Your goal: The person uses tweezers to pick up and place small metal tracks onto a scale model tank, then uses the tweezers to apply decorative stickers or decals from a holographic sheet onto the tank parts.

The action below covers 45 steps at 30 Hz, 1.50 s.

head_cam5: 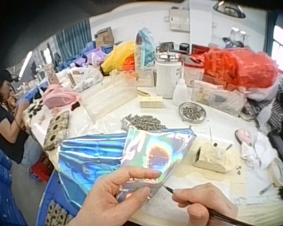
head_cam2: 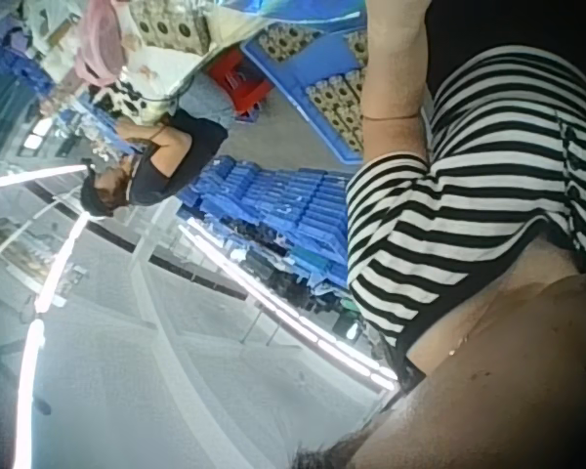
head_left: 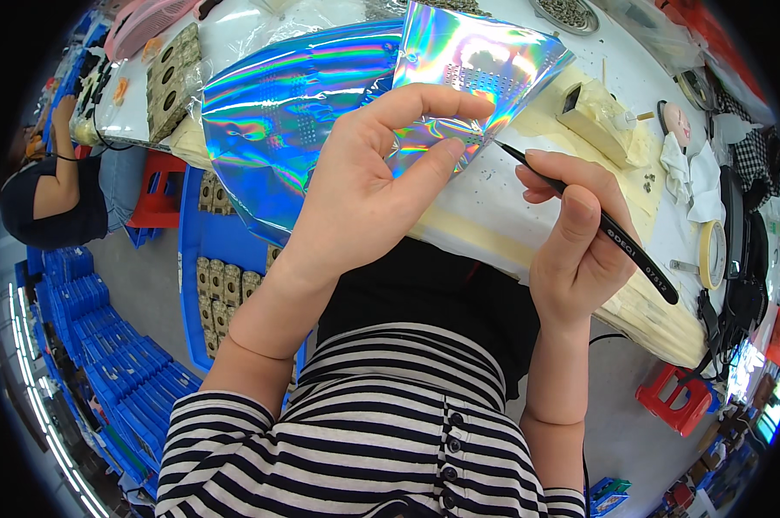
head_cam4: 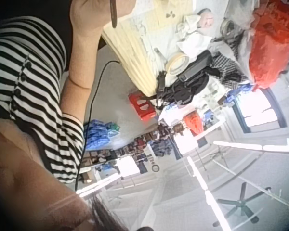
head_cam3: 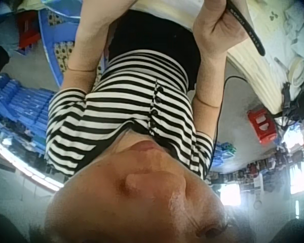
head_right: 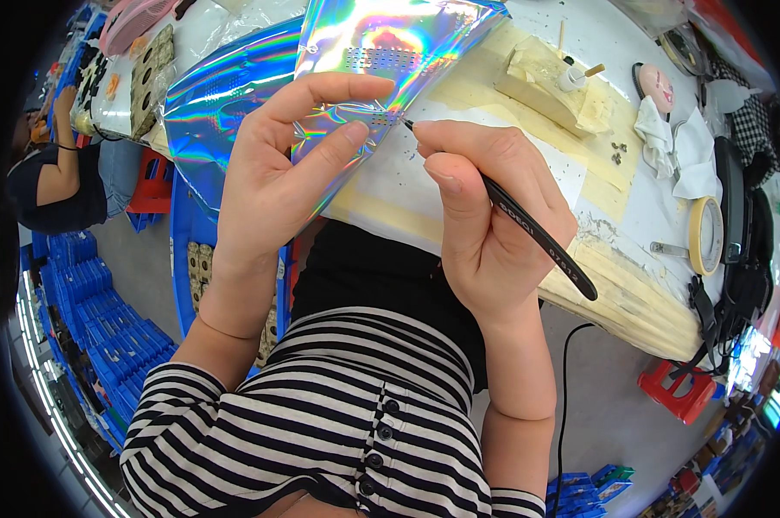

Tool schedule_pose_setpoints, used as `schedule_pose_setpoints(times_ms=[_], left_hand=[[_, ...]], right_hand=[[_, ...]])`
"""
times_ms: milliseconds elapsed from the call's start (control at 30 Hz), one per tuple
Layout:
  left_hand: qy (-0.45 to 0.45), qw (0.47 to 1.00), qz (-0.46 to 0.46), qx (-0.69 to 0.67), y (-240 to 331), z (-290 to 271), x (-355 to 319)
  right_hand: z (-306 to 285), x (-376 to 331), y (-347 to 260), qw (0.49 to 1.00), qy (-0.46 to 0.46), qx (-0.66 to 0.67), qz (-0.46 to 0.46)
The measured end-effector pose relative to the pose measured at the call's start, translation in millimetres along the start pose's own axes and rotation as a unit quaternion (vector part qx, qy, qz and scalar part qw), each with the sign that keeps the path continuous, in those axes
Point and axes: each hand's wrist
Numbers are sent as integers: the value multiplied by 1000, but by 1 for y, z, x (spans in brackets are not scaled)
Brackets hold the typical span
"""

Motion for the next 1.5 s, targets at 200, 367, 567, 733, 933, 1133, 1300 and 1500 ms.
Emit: schedule_pose_setpoints(times_ms=[200,367,567,733,933,1133,1300,1500], left_hand=[[0,1000,-3,2,0,0,0],[3,1000,-12,-11,0,1,-1],[3,1000,-15,-13,1,1,-1],[3,1000,-17,-20,1,1,-1],[1,1000,-5,-3,-1,0,-1],[2,1000,-7,-2,0,0,0],[0,1000,-12,-13,0,0,-1],[0,1000,7,4,-2,0,0]], right_hand=[[1,0,0,1000,1,-4,-1],[0,0,-1,1000,0,-6,1],[-1,0,0,1000,-3,-11,2],[0,0,0,1000,0,-4,-2],[0,0,0,1000,0,-5,0],[0,0,1,1000,7,-10,2],[-1,-1,0,1000,2,-15,11],[-1,0,-1,1000,2,-9,14]])
Point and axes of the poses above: each hand's wrist, its own x-axis towards the middle knuckle, its own z-axis out of the palm, y = z × x, and after that the axes turned 13 degrees about -y, right-handed
